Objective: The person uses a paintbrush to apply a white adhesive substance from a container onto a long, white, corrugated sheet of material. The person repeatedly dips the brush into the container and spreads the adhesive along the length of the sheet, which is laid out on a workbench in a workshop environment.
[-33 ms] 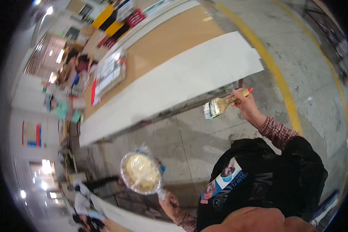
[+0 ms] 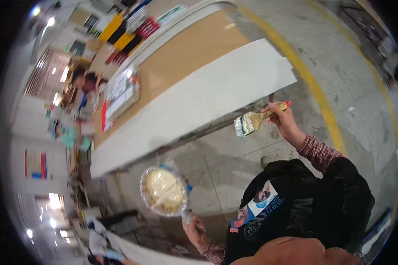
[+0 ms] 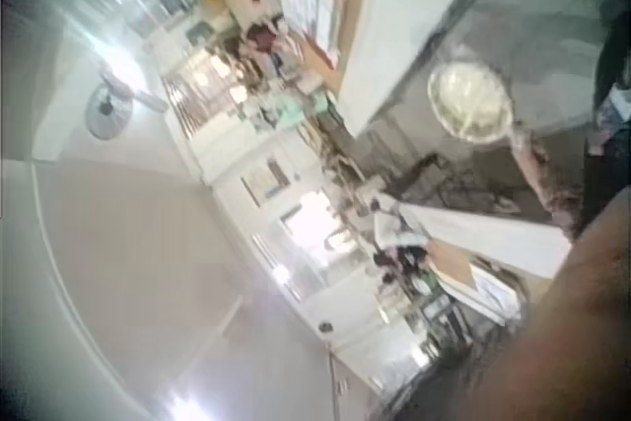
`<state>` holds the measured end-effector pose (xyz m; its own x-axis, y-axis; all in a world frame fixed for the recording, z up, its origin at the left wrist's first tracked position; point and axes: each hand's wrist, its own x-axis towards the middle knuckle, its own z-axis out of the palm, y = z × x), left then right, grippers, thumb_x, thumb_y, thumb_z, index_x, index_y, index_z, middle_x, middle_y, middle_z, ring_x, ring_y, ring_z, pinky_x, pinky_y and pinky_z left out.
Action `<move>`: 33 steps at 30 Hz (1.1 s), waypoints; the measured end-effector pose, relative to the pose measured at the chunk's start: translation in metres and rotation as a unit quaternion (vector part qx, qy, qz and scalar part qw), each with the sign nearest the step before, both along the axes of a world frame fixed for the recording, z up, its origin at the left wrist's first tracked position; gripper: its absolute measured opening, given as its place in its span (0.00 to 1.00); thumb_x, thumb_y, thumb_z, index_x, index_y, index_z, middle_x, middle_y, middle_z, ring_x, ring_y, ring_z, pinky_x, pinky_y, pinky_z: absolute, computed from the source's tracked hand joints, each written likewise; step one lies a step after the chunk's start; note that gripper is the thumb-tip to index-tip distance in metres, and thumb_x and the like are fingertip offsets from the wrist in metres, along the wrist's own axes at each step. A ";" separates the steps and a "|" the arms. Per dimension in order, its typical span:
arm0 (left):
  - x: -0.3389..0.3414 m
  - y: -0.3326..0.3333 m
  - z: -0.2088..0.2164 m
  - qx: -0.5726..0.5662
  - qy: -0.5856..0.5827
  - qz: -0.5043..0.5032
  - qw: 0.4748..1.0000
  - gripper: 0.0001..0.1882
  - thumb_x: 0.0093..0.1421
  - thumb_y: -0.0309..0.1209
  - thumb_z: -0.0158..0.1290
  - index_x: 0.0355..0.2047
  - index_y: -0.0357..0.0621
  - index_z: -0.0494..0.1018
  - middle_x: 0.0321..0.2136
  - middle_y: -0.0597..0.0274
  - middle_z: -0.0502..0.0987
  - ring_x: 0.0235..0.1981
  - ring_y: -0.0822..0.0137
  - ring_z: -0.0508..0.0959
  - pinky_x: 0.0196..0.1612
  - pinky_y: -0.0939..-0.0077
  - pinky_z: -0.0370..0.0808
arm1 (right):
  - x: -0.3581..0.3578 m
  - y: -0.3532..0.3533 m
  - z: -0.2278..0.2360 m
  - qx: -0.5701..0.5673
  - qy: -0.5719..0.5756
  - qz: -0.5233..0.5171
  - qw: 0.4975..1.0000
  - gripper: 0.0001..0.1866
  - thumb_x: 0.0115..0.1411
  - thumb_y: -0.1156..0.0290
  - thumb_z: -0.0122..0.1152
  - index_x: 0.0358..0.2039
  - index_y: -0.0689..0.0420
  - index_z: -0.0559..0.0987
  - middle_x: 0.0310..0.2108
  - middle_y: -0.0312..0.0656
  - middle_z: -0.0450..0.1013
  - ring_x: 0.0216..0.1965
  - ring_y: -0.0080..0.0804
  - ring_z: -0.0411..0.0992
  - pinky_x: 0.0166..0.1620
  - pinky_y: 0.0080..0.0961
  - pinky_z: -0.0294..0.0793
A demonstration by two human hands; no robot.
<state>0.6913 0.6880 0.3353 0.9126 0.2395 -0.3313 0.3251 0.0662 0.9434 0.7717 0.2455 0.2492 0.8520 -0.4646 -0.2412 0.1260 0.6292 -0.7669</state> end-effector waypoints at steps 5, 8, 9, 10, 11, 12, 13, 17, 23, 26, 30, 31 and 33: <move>0.188 -0.063 -0.056 -0.043 0.031 -0.335 0.941 0.22 0.56 0.25 0.54 0.52 0.34 0.67 0.19 0.68 0.68 0.15 0.77 0.65 0.18 0.83 0.60 | -0.035 -0.034 -0.004 -0.031 -0.004 -0.210 0.977 0.10 0.65 0.64 0.56 0.36 0.57 0.74 0.36 0.43 0.78 0.26 0.25 0.74 0.29 0.20 0.74; 0.280 -0.141 -0.062 -0.072 0.121 -0.426 0.893 0.21 0.57 0.26 0.54 0.51 0.36 0.68 0.21 0.68 0.70 0.15 0.77 0.67 0.17 0.82 0.61 | -0.054 -0.036 -0.018 -0.027 0.031 -0.301 0.953 0.11 0.66 0.62 0.55 0.35 0.58 0.74 0.37 0.43 0.78 0.26 0.23 0.74 0.29 0.18 0.73; 0.308 -0.165 -0.064 -0.073 0.130 -0.474 0.868 0.20 0.56 0.26 0.54 0.51 0.37 0.69 0.22 0.68 0.71 0.15 0.77 0.67 0.16 0.82 0.60 | -0.062 -0.035 -0.020 -0.019 0.049 -0.330 0.943 0.12 0.66 0.62 0.55 0.35 0.58 0.74 0.36 0.43 0.78 0.26 0.23 0.73 0.29 0.17 0.73; 0.333 -0.181 -0.068 -0.065 0.126 -0.507 0.850 0.20 0.56 0.26 0.54 0.50 0.37 0.69 0.22 0.67 0.71 0.15 0.77 0.67 0.16 0.83 0.61 | -0.067 -0.030 -0.020 -0.011 0.065 -0.363 0.929 0.12 0.66 0.61 0.54 0.36 0.58 0.74 0.36 0.43 0.78 0.26 0.22 0.73 0.28 0.16 0.73; 0.358 -0.201 -0.082 -0.067 0.127 -0.549 0.824 0.19 0.56 0.25 0.54 0.49 0.37 0.70 0.22 0.67 0.71 0.15 0.78 0.67 0.16 0.83 0.61 | -0.071 -0.020 -0.022 -0.009 0.059 -0.390 0.919 0.13 0.67 0.61 0.54 0.36 0.58 0.74 0.36 0.43 0.78 0.25 0.22 0.73 0.28 0.16 0.73; 0.378 -0.224 -0.097 -0.067 0.128 -0.593 0.792 0.19 0.56 0.25 0.54 0.48 0.37 0.70 0.22 0.67 0.72 0.15 0.78 0.68 0.16 0.84 0.61 | -0.074 -0.008 -0.032 -0.005 0.054 -0.422 0.905 0.13 0.67 0.60 0.54 0.36 0.58 0.74 0.36 0.43 0.78 0.25 0.22 0.74 0.28 0.16 0.73; 0.394 -0.243 -0.112 -0.069 0.138 -0.612 0.775 0.18 0.55 0.25 0.54 0.48 0.37 0.70 0.22 0.67 0.72 0.15 0.78 0.68 0.16 0.84 0.62 | -0.078 0.000 -0.037 -0.009 0.048 -0.458 0.887 0.13 0.67 0.60 0.53 0.36 0.58 0.74 0.36 0.43 0.78 0.25 0.22 0.74 0.28 0.16 0.73; 0.454 -0.298 -0.150 -0.035 0.153 -0.702 0.695 0.16 0.55 0.24 0.55 0.45 0.38 0.69 0.21 0.66 0.72 0.14 0.77 0.68 0.15 0.84 0.63 | -0.050 0.034 -0.028 0.015 0.037 -0.547 0.837 0.15 0.68 0.58 0.52 0.36 0.58 0.74 0.36 0.44 0.78 0.24 0.23 0.74 0.27 0.17 0.74; 0.507 -0.349 -0.156 0.012 0.161 -0.794 0.585 0.15 0.54 0.26 0.56 0.42 0.40 0.69 0.20 0.65 0.72 0.13 0.78 0.68 0.14 0.84 0.63 | 0.023 0.054 0.010 -0.005 0.034 -0.556 0.830 0.17 0.67 0.55 0.53 0.37 0.58 0.73 0.36 0.46 0.78 0.24 0.24 0.75 0.28 0.18 0.76; 0.533 -0.365 -0.162 0.021 0.170 -0.817 0.550 0.15 0.54 0.27 0.57 0.42 0.41 0.70 0.20 0.65 0.73 0.13 0.78 0.68 0.14 0.84 0.63 | 0.062 0.058 0.024 -0.051 0.015 -0.562 0.825 0.15 0.67 0.57 0.53 0.38 0.58 0.72 0.37 0.47 0.78 0.27 0.24 0.75 0.30 0.20 0.77; 0.559 -0.369 -0.172 0.040 0.166 -0.829 0.532 0.15 0.55 0.29 0.57 0.42 0.41 0.70 0.21 0.66 0.73 0.14 0.78 0.68 0.14 0.84 0.63 | 0.086 0.068 0.033 -0.079 0.026 -0.569 0.818 0.13 0.68 0.59 0.52 0.37 0.57 0.72 0.37 0.47 0.78 0.28 0.25 0.75 0.33 0.21 0.77; 0.558 -0.370 -0.174 0.041 0.165 -0.829 0.533 0.15 0.55 0.29 0.57 0.42 0.41 0.71 0.21 0.65 0.73 0.14 0.78 0.68 0.14 0.85 0.63 | 0.086 0.069 0.033 -0.082 0.031 -0.568 0.818 0.13 0.68 0.59 0.52 0.37 0.57 0.72 0.37 0.46 0.77 0.28 0.25 0.75 0.33 0.21 0.77; 0.558 -0.372 -0.178 0.040 0.159 -0.832 0.530 0.15 0.55 0.29 0.57 0.42 0.41 0.71 0.21 0.66 0.73 0.13 0.78 0.68 0.14 0.85 0.63 | 0.085 0.066 0.030 -0.086 0.040 -0.564 0.820 0.12 0.68 0.60 0.53 0.37 0.57 0.72 0.37 0.45 0.77 0.29 0.25 0.75 0.33 0.22 0.77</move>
